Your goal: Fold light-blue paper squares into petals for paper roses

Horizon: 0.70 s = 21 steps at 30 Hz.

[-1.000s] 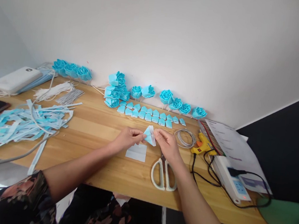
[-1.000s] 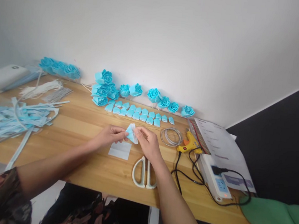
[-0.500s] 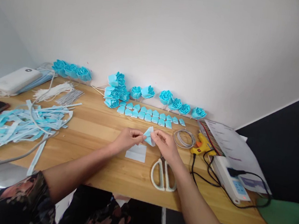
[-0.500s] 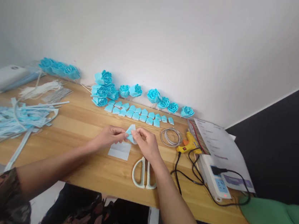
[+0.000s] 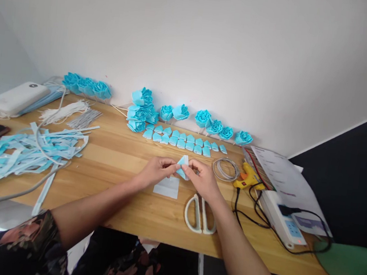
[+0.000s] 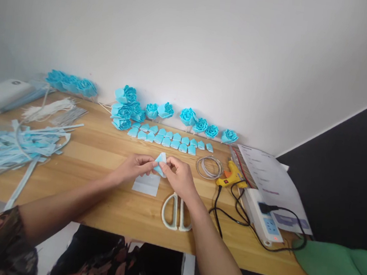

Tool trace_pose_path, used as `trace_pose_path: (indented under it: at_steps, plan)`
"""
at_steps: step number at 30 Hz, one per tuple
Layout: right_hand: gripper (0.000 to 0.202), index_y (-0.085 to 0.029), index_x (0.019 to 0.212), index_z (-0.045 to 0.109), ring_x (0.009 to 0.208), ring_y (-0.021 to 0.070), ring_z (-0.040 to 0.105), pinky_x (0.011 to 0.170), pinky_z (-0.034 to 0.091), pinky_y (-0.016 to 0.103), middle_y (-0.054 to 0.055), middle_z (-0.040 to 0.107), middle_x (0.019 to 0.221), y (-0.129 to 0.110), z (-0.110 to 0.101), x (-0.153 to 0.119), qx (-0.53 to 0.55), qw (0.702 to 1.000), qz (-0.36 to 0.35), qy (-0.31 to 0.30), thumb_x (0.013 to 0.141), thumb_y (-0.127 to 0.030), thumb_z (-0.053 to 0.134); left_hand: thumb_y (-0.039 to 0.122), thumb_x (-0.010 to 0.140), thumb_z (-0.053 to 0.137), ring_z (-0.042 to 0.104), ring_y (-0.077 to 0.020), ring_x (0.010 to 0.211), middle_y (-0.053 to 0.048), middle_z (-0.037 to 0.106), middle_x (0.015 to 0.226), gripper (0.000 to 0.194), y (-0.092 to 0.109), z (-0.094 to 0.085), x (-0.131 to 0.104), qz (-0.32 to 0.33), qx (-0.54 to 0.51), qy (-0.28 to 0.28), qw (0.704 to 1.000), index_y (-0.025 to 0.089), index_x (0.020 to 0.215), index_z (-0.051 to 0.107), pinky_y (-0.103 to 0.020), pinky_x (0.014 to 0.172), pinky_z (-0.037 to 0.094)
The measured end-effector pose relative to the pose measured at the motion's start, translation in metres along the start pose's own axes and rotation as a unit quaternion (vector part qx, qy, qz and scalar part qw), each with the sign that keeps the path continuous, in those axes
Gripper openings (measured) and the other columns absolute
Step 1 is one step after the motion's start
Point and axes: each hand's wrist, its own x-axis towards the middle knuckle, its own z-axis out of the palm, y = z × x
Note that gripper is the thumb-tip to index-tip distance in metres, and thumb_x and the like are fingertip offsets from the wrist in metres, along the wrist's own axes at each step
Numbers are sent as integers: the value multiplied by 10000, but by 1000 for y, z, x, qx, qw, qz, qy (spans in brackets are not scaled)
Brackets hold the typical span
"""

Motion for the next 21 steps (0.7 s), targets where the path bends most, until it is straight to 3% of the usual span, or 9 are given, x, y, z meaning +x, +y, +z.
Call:
trace_pose_path:
  at_steps: [6,9,13,17,21]
  plan:
    - [278,-186,718,609,617,127,533,586,396,231,-19,587,640,0,-2,0,12,1000,-9,25,882,-388,513,480,763,570,436,-80,507,16,532,550,363,-8,-1,3,-6,-24,-5,1000,138,655,623,-206,501,324]
    - [215,-214,965,651,829,174,618,758,469,282,24,681,892,-1,-6,1,33,996,-33,77,897,-342,492,485,744,600,427,-72,484,13,543,554,364,-11,-4,6,-24,-94,7,995,137,640,598,-205,482,325]
    - [306,-289,1148,613,1106,202,557,990,406,383,35,619,1183,-1,-9,1,-4,990,-107,87,867,-215,519,479,730,633,457,-72,489,5,556,557,365,-14,-6,9,-35,-176,14,984,136,619,580,-202,472,333]
    - [386,-329,1141,628,1226,199,466,1057,342,416,22,537,1289,-2,-7,1,-41,984,-164,51,847,-111,507,463,736,641,464,-68,480,-1,580,580,346,-16,-6,9,-44,-212,4,976,135,640,583,-203,463,330]
    - [258,-308,973,698,1206,212,473,1005,388,412,23,542,1286,0,-5,2,-42,981,-185,30,834,-133,570,467,737,639,450,-64,469,6,567,553,354,-17,-6,9,-45,-199,-6,979,137,626,577,-203,468,329]
